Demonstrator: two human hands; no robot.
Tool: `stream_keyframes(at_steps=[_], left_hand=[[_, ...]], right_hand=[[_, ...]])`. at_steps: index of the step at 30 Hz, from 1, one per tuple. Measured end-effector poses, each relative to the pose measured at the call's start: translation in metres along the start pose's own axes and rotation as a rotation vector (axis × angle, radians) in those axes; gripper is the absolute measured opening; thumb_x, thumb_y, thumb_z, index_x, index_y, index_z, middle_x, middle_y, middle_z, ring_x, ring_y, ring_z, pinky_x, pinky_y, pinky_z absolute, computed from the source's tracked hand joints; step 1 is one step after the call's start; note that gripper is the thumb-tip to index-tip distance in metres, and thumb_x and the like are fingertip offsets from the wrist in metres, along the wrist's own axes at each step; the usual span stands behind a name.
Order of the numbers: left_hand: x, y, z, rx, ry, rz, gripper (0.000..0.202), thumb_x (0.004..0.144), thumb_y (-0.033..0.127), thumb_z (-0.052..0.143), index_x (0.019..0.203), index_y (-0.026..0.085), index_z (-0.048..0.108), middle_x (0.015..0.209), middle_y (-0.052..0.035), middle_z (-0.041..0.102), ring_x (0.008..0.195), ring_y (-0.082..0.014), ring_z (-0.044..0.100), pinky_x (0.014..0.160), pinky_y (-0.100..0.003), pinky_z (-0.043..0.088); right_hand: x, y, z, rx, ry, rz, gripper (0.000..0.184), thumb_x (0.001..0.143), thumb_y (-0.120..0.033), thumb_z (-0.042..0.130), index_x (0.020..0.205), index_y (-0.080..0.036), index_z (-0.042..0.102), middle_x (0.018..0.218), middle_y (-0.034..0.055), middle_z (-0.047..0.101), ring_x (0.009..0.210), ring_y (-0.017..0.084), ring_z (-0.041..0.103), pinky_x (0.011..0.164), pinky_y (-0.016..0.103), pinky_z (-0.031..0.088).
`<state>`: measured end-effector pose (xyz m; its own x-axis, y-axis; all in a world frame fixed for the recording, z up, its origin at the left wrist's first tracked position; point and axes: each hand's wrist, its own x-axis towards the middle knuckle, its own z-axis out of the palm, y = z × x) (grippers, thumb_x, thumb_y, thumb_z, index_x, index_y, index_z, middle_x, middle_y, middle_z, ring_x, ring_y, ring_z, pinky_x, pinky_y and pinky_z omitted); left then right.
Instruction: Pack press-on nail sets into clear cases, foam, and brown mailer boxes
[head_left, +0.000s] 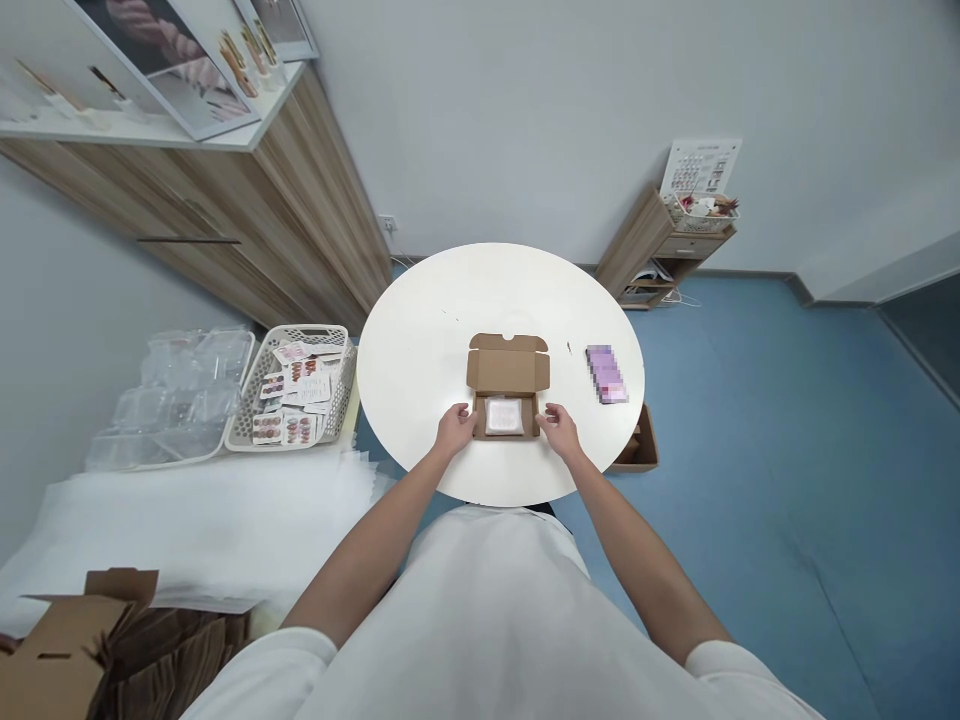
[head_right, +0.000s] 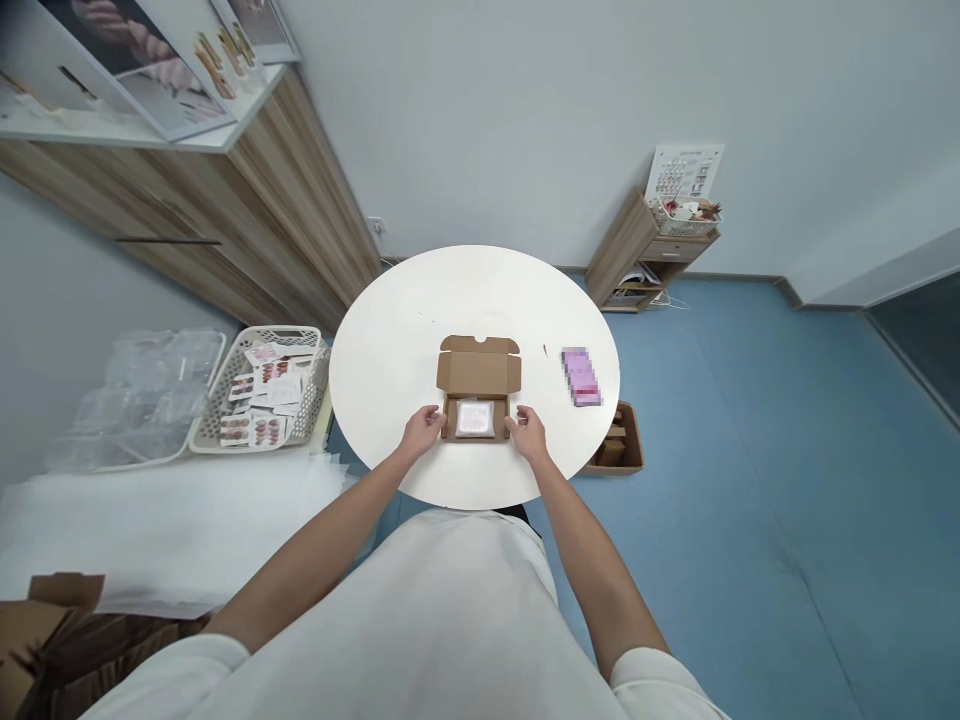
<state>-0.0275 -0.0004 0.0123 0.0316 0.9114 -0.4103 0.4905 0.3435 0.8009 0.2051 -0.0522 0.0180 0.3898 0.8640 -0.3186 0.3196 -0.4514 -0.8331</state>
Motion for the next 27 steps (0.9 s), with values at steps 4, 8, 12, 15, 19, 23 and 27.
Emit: stream_keyframes(at_steps=[4,8,12,15,19,23,27], left_hand=[[0.019,0.015,-0.011,-0.163,0.012,-0.041,0.051,0.081,0.054,0.033,0.112,0.016,0.050,0.114,-0.0116,0.054,0.097,-0.0196,0.055,0.077,-0.030,0.043],[0.037,0.032,-0.024,-0.320,-0.006,-0.075,0.064,0.081,0.062,0.020,0.115,0.015,0.048,0.120,-0.0132,0.050,0.102,-0.0209,0.053,0.075,-0.031,0.045],[0.045,0.042,-0.027,-0.406,-0.087,-0.106,0.075,0.079,0.066,0.013,0.119,0.012,0.046,0.117,-0.0148,0.053,0.102,-0.0218,0.054,0.077,-0.033,0.046],[0.046,0.046,-0.023,-0.426,-0.142,-0.088,0.076,0.079,0.066,0.013,0.121,0.012,0.046,0.117,-0.0140,0.054,0.104,-0.0224,0.053,0.082,-0.035,0.044],[0.044,0.053,-0.022,-0.427,-0.187,0.017,0.072,0.080,0.065,0.011,0.120,0.018,0.048,0.123,-0.0100,0.051,0.111,-0.0227,0.048,0.090,-0.039,0.038],[0.037,0.055,-0.025,-0.352,-0.198,0.117,0.069,0.081,0.062,0.010,0.121,0.021,0.048,0.131,-0.0062,0.044,0.119,-0.0235,0.040,0.093,-0.040,0.035],[0.023,0.049,-0.028,-0.209,-0.165,0.091,0.068,0.080,0.063,0.016,0.123,0.020,0.047,0.131,-0.0065,0.043,0.117,-0.0255,0.040,0.090,-0.039,0.037]], right_hand=[[0.029,-0.013,-0.011,0.153,0.018,0.046,0.052,0.069,-0.053,0.049,0.108,-0.020,0.051,0.111,0.0086,0.055,0.097,0.020,0.052,0.079,0.031,0.042],[0.059,-0.034,-0.019,0.288,-0.097,0.116,0.056,0.073,-0.061,0.039,0.114,-0.024,0.047,0.122,0.0064,0.050,0.104,0.020,0.050,0.077,0.029,0.042],[0.073,-0.055,-0.018,0.355,-0.308,0.152,0.061,0.076,-0.066,0.024,0.118,-0.028,0.045,0.120,0.0037,0.053,0.106,0.019,0.049,0.080,0.031,0.039],[0.073,-0.067,-0.016,0.365,-0.407,0.122,0.061,0.076,-0.067,0.021,0.118,-0.030,0.047,0.121,0.0021,0.053,0.109,0.020,0.047,0.084,0.033,0.036],[0.069,-0.070,-0.017,0.323,-0.428,-0.022,0.057,0.078,-0.065,0.020,0.121,-0.035,0.043,0.130,-0.0021,0.043,0.117,0.020,0.037,0.090,0.038,0.030],[0.063,-0.059,-0.020,0.264,-0.358,-0.071,0.057,0.077,-0.065,0.021,0.123,-0.037,0.040,0.132,-0.0024,0.039,0.114,0.020,0.037,0.091,0.038,0.031],[0.049,-0.045,-0.020,0.324,-0.357,-0.063,0.059,0.077,-0.064,0.021,0.123,-0.033,0.041,0.121,0.0010,0.046,0.104,0.018,0.046,0.086,0.033,0.038]])
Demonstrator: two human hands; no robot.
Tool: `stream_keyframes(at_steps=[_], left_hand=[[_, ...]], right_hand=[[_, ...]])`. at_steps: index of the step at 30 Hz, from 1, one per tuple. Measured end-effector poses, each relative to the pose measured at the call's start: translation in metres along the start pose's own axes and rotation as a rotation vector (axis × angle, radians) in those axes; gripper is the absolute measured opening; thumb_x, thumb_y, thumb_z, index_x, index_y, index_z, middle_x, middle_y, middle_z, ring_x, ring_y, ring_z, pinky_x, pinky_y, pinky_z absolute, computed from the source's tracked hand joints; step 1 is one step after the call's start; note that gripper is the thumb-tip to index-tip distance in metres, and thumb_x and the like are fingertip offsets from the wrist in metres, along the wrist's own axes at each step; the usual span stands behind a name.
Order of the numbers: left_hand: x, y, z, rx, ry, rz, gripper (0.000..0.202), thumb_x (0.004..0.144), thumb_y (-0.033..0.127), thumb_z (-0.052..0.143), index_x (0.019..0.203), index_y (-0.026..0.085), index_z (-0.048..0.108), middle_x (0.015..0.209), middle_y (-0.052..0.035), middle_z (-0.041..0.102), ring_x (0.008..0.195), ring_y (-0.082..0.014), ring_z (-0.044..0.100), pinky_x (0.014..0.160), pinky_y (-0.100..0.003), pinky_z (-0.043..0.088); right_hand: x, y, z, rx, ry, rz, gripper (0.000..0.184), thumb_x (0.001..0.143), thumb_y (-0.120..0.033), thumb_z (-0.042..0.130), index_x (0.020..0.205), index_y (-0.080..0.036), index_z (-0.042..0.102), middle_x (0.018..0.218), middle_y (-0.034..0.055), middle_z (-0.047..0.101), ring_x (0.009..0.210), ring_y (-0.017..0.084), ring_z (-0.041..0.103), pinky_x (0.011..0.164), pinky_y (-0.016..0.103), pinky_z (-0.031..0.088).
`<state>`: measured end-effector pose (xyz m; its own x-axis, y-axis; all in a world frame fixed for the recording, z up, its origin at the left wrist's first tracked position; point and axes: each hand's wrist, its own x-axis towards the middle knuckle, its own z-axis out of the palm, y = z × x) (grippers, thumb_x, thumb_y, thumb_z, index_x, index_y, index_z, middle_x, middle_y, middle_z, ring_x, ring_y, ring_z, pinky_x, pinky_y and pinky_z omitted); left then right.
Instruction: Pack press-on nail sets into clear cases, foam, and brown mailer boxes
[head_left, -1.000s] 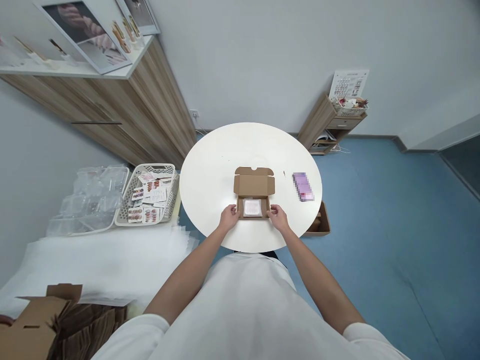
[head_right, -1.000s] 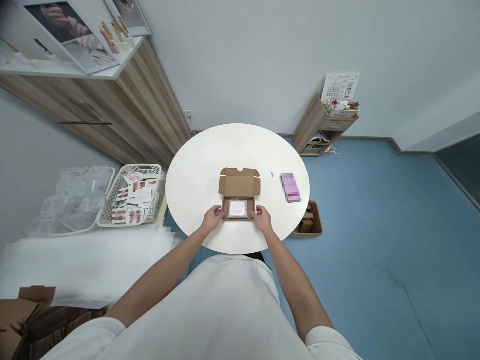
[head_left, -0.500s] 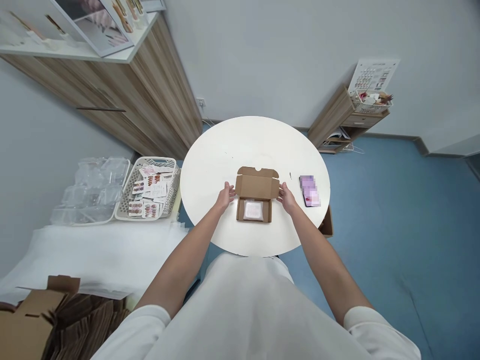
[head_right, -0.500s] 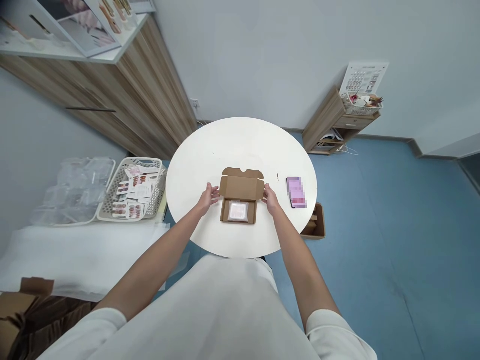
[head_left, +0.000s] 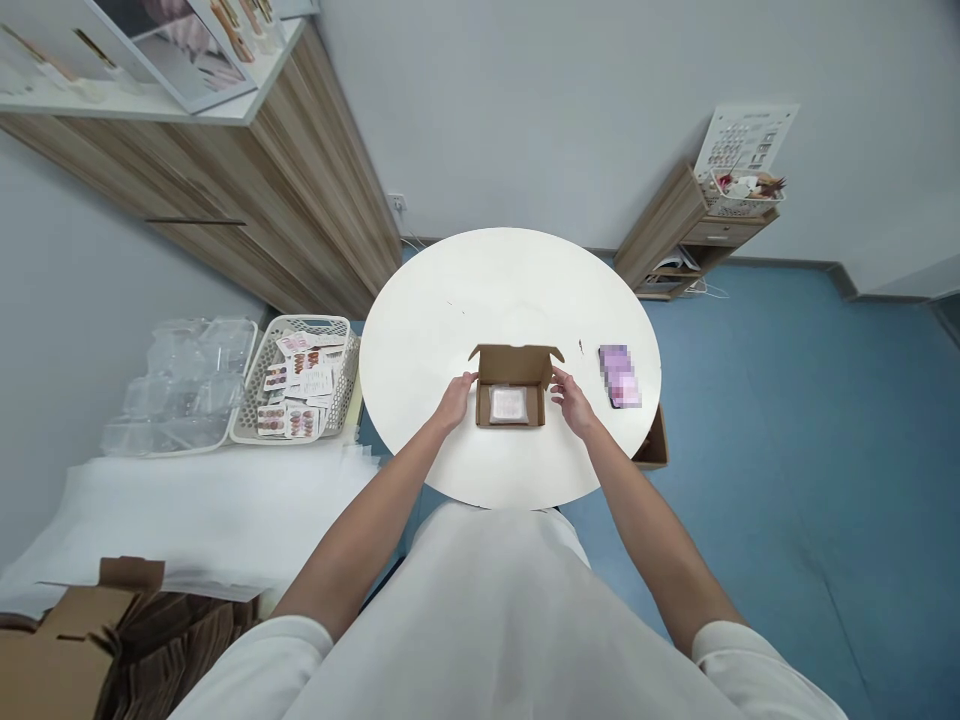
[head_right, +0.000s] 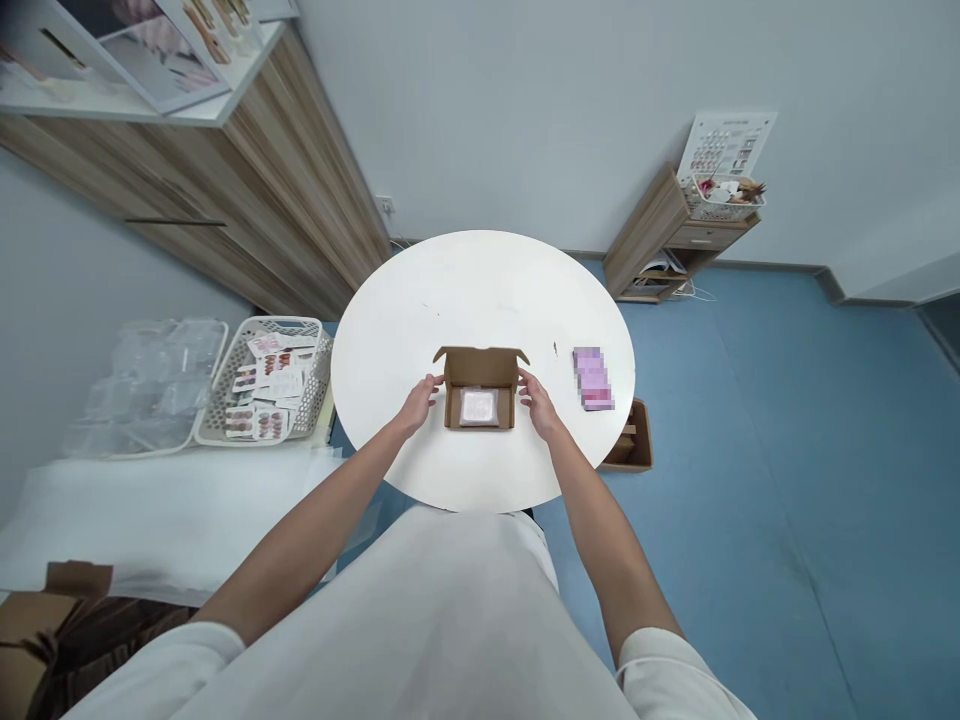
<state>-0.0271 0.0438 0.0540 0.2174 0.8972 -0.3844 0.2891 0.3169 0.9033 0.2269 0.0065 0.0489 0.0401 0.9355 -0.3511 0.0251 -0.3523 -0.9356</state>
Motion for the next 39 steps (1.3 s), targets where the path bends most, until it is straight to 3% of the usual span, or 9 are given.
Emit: stream_keyframes(at_steps=[7,12,15,19,24,28,31,35,39], left_hand=[[-0.024,-0.011,-0.011,-0.004,-0.139,-0.106,0.074,0.081,0.059,-0.002,0.122,0.023,0.046,0.124,-0.0045,0.051,0.110,-0.0215,0.047,0.087,-0.038,0.038],[-0.032,-0.016,-0.012,0.080,-0.121,-0.149,0.062,0.077,0.063,0.027,0.113,0.020,0.054,0.120,-0.0069,0.053,0.109,-0.0238,0.047,0.084,-0.033,0.040],[-0.036,-0.023,-0.006,0.144,-0.121,-0.130,0.051,0.074,0.055,0.043,0.108,0.020,0.055,0.110,-0.0074,0.059,0.098,-0.0220,0.054,0.080,-0.030,0.041],[-0.040,-0.035,0.006,0.355,0.004,-0.153,0.048,0.072,0.042,0.049,0.114,0.018,0.047,0.098,-0.0078,0.062,0.090,-0.0215,0.057,0.077,-0.032,0.041],[-0.040,-0.042,0.019,0.620,0.122,-0.195,0.045,0.072,0.040,0.049,0.113,0.021,0.043,0.098,-0.0077,0.061,0.098,-0.0261,0.053,0.086,-0.045,0.031],[-0.043,-0.043,0.021,0.680,0.191,-0.111,0.045,0.072,0.039,0.049,0.113,0.021,0.043,0.117,-0.0124,0.051,0.110,-0.0292,0.044,0.088,-0.046,0.030],[-0.048,-0.048,0.019,0.690,0.195,0.013,0.042,0.075,0.032,0.046,0.116,0.022,0.044,0.124,-0.0112,0.046,0.116,-0.0272,0.039,0.092,-0.043,0.029],[-0.056,-0.056,0.015,0.693,0.115,0.110,0.049,0.071,0.019,0.045,0.120,0.023,0.042,0.125,-0.0081,0.047,0.120,-0.0259,0.036,0.096,-0.043,0.027],[-0.062,-0.055,0.013,0.612,-0.017,0.119,0.060,0.065,0.016,0.049,0.123,0.026,0.038,0.115,-0.0054,0.053,0.110,-0.0250,0.045,0.090,-0.038,0.034]], right_hand=[[-0.029,0.012,-0.004,0.069,-0.116,0.088,0.064,0.078,-0.066,0.011,0.118,-0.030,0.046,0.121,0.0037,0.050,0.111,0.022,0.046,0.092,0.040,0.032],[-0.046,0.011,0.002,-0.060,-0.123,0.147,0.055,0.078,-0.064,0.028,0.114,-0.029,0.051,0.120,0.0038,0.053,0.112,0.023,0.044,0.093,0.041,0.031],[-0.055,0.016,0.017,-0.112,-0.040,0.129,0.047,0.074,-0.056,0.044,0.109,-0.025,0.054,0.112,0.0050,0.056,0.102,0.021,0.050,0.085,0.037,0.038],[-0.061,0.034,0.036,-0.242,0.146,0.157,0.046,0.070,-0.044,0.053,0.108,-0.020,0.050,0.088,0.0043,0.062,0.081,0.018,0.056,0.075,0.033,0.042],[-0.060,0.051,0.046,-0.575,0.279,0.253,0.038,0.071,-0.040,0.050,0.106,-0.025,0.049,0.089,0.0017,0.061,0.090,0.019,0.054,0.083,0.038,0.035],[-0.063,0.054,0.047,-0.690,0.336,0.188,0.038,0.073,-0.040,0.048,0.107,-0.024,0.049,0.106,0.0062,0.056,0.101,0.022,0.050,0.088,0.040,0.032],[-0.072,0.055,0.045,-0.746,0.338,0.089,0.040,0.073,-0.038,0.049,0.110,-0.023,0.048,0.114,0.0074,0.052,0.107,0.023,0.046,0.092,0.041,0.028],[-0.083,0.057,0.043,-0.799,0.240,-0.016,0.043,0.071,-0.032,0.051,0.113,-0.025,0.045,0.118,0.0054,0.051,0.113,0.023,0.042,0.097,0.044,0.019],[-0.088,0.056,0.047,-0.755,0.159,-0.023,0.054,0.068,-0.032,0.054,0.120,-0.025,0.040,0.119,0.0061,0.051,0.112,0.024,0.042,0.098,0.046,0.017]])
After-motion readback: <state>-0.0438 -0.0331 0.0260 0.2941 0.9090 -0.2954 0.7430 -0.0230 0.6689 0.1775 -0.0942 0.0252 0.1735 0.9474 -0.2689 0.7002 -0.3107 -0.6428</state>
